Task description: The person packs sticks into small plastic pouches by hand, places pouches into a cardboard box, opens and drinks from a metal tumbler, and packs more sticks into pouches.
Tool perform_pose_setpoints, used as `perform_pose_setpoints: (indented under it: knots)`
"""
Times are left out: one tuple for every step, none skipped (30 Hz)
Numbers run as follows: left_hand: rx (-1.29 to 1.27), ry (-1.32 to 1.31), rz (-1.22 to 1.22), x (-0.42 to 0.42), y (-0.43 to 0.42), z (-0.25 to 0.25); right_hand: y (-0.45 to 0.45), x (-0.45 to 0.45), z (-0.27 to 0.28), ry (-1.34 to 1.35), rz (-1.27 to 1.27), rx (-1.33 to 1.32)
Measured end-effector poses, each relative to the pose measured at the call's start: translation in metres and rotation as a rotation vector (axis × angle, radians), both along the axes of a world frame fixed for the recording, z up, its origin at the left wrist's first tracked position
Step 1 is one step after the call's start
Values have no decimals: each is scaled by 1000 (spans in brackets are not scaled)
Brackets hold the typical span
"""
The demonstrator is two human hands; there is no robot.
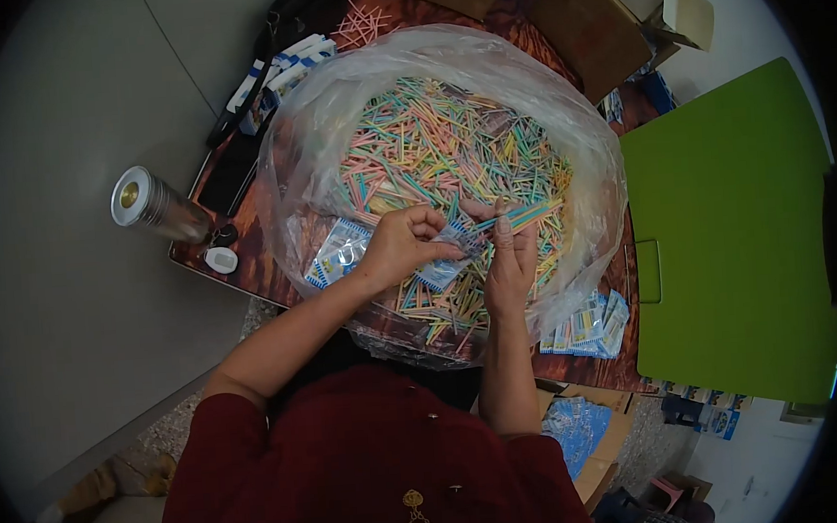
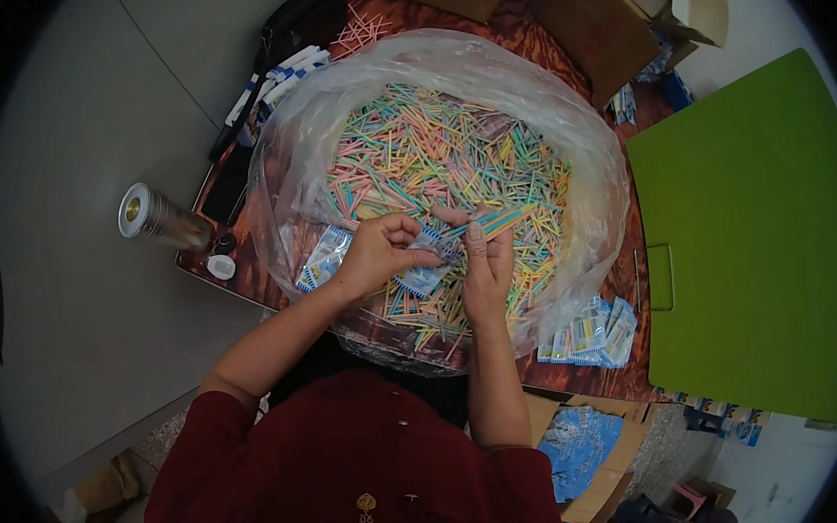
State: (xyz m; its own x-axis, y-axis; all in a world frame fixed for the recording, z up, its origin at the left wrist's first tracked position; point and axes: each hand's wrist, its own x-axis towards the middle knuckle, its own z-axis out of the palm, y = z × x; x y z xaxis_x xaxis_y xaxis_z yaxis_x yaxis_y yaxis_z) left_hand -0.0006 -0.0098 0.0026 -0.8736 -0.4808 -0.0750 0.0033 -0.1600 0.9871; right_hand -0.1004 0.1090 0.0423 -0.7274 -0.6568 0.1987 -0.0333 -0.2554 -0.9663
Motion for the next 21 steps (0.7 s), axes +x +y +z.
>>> perform_pose_setpoints:
  knots:
    - [1, 1, -6, 0, 0, 0, 0, 2, -1, 1, -6, 1]
    - [17, 12, 20, 0, 1, 1, 1, 3, -3, -7, 32, 5]
    - [32, 24, 47, 0, 2, 4, 1, 4, -4, -14, 70, 9]
    - [32, 25, 42, 1, 2, 8, 1, 3, -5, 5, 106, 29]
    - [39, 22, 45, 2, 2, 13, 0, 4, -6, 6, 102, 30]
    - [47, 18, 49, 3, 2, 16, -1, 5, -7, 25, 88, 23]
    - [47, 18, 47, 2, 3, 11, -2, 5, -7, 43, 74, 16]
    - [75, 23, 58, 0, 4, 1, -1, 4, -8, 43, 72, 15]
    - [103, 29, 69, -1, 3, 1, 0, 1, -8, -42, 11, -9]
    - [101, 34, 64, -1, 3, 2, 1, -3, -8, -124, -51, -35]
    - [197, 44, 37, 0, 3, 4, 1, -8, -9, -204, -93, -56]
    - [292, 53, 10, 1, 3, 6, 1, -16, -9, -172, -149, -33]
    - [358, 15, 5, 3, 1, 6, 2, -25, -10, -142, -204, -10]
    - [356, 17, 2, 4, -1, -2, 8, -42, -23, -19, -216, 180]
    - [532, 80, 31, 4, -4, -14, 9, -53, -18, -18, -219, 178]
    - [710, 142, 59, 7, -7, -18, 8, -62, -12, 274, -177, 541]
    - [757, 124, 35, 10, -12, -21, 5, -69, -9, 566, -129, 904]
    - [757, 123, 29, 12, -14, -18, -1, -78, -15, 766, -129, 1042]
    - [865, 107, -4, 14, -16, -14, -5, -84, -18, 767, -133, 1043]
    - [972, 92, -37, 15, -19, -10, -10, -89, -20, 978, -95, 1047]
    - [970, 95, -39, 17, -19, -6, -16, -94, -19, 1189, -55, 1044]
